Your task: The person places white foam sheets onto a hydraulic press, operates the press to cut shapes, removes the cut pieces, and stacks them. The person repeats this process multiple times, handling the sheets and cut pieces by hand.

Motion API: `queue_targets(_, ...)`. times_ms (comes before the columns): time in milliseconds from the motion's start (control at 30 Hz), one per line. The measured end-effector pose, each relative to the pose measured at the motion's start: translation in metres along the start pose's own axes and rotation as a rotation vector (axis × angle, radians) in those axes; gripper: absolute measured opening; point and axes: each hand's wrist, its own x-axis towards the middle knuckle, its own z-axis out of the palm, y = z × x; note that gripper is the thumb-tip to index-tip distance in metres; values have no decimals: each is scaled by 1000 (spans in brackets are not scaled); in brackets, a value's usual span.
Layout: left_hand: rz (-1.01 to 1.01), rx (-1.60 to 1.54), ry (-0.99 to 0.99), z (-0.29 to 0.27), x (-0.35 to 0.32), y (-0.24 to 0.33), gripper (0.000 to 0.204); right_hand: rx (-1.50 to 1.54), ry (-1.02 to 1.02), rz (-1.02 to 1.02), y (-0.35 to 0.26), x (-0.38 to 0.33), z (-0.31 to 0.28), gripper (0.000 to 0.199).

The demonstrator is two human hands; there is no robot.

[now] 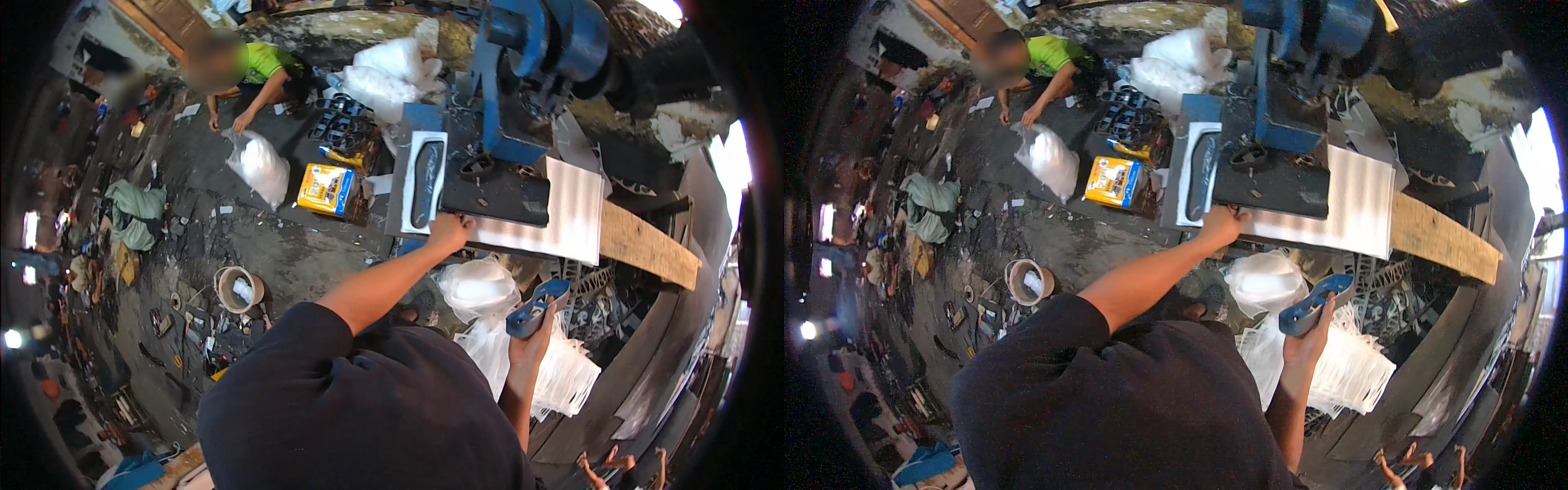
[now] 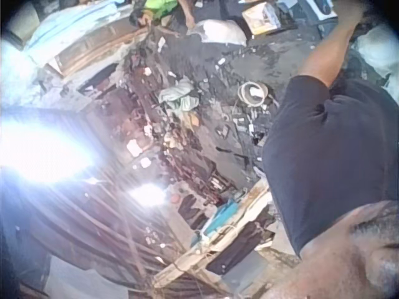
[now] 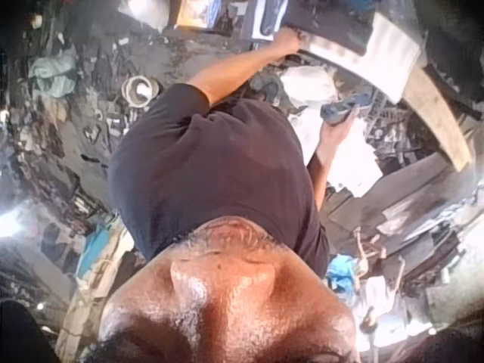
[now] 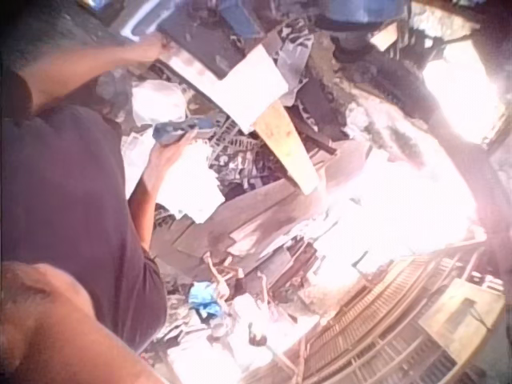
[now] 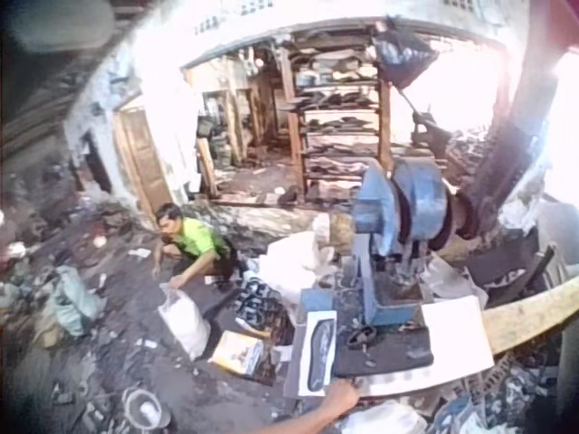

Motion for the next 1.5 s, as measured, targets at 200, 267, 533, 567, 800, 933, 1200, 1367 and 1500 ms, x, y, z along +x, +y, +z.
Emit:
queue_targets(200,-224,-671,246,-23,-3,-33,39,-138,-156,3,17,-1,-4,42)
queue_targets(267,-349,-784,116,-42,-9,-68,37,-193,-147,-56,21,-6,7,44)
queue_targets(533,-225,-587,126,-87,12,-109,37,-644,-325,-334,39,-51,89,68)
queue_targets(567,-219,-653,154,-89,27,-104,36,-683,-347,-418,41,-56,103,70)
queue_targets(800,-350,-947,-222,-107,75,-97,37,-820,-597,-424,93,-49,175,59)
queue_targets(933,-282,-1053,-257,-102,87,-118,25,-936,-614,-458,156,-15,193,58)
queue_targets(1200,-178,-896,-252,-121,77,-141,25,-1324,-406,-696,227,30,220,54)
queue_targets(1367,-159,-966,-223,-108,78,-149,29,-1556,-280,-781,243,44,212,54)
queue_targets(1500,-204,-1097,-316,-119,77,-145,28,-1617,-255,-857,249,49,211,54)
